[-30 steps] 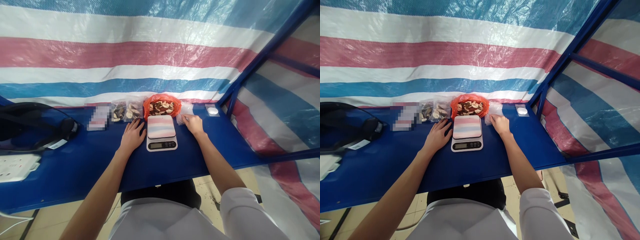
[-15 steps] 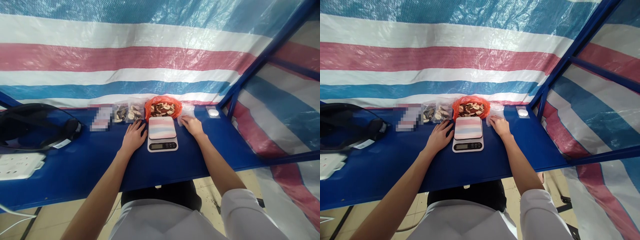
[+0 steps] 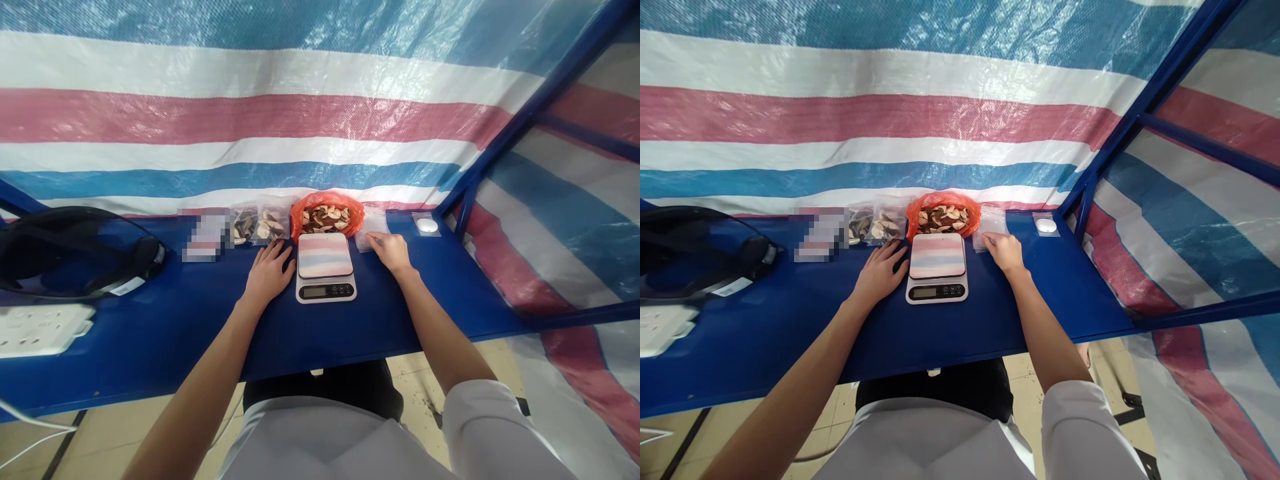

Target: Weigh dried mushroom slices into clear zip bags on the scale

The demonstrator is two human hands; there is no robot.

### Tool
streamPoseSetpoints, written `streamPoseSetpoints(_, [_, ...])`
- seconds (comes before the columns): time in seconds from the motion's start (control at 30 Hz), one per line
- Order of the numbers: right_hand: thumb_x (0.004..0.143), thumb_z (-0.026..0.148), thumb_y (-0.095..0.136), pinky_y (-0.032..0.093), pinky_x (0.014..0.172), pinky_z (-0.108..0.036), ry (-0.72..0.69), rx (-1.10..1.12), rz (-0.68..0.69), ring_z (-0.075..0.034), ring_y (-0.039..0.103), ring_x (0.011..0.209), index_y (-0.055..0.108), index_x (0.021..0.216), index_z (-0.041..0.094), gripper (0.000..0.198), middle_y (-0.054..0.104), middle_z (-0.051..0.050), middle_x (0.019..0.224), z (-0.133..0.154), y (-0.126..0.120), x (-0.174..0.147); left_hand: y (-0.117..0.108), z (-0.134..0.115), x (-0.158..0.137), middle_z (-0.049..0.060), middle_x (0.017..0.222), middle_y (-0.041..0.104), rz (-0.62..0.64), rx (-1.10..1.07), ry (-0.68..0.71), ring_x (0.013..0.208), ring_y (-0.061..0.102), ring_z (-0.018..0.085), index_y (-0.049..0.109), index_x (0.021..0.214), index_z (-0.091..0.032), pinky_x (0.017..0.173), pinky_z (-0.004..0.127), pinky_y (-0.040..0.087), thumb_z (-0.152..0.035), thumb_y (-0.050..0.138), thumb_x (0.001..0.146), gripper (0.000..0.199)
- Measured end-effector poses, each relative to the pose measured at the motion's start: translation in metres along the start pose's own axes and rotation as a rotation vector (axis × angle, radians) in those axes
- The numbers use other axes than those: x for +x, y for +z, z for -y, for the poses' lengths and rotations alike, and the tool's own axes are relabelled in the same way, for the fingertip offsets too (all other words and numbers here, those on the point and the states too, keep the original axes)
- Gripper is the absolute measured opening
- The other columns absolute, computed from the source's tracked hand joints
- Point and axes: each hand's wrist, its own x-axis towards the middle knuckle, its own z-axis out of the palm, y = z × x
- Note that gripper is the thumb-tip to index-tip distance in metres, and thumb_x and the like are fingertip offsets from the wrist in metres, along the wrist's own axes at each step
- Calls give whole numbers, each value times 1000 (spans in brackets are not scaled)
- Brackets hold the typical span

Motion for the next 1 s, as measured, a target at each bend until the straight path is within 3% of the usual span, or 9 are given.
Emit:
streamPoseSetpoints(0.27, [91,36,64,57,95,-36,-53,324,-96,-27,77,100,82,102,26,24,80,-5,108,-11,-4,2,1,4,1,17,143,62,-59,-131,-33,138,54,33,70,127,-13,121,53,36,-35,46,95,46])
streamPoseSetpoints(0.47, [83,44,72,58,95,-42,-83,599,-113,-31,77,99,83,95,22,28,81,-5,102,-8,-32,-1,-9,1,2,14,134,69,-140,-368,-111,128,63,31,74,120,-16,109,45,50,-42,50,93,44])
streamPoseSetpoints(0.6, [78,49,77,58,96,-44,-102,755,-61,-32,76,100,84,91,22,31,81,-3,99,7,-50,-3,-21,-12,10,14,124,74,-167,-631,-128,118,68,30,75,116,-15,108,44,50,-48,53,92,46])
streamPoseSetpoints(0.83, [74,53,81,61,87,-41,-131,1060,128,-25,76,88,84,92,24,34,81,-2,92,46,-50,-3,-32,-51,35,12,124,74,30,-1180,-245,117,66,31,77,109,-18,97,41,57,-66,67,82,56])
streamPoseSetpoints(1.0, [66,53,87,61,89,-41,-140,1184,211,-25,76,90,84,85,25,34,81,-3,93,69,-42,1,-30,-58,55,11,128,71,174,-1501,-338,119,66,29,74,115,-22,101,42,54,-56,78,77,51])
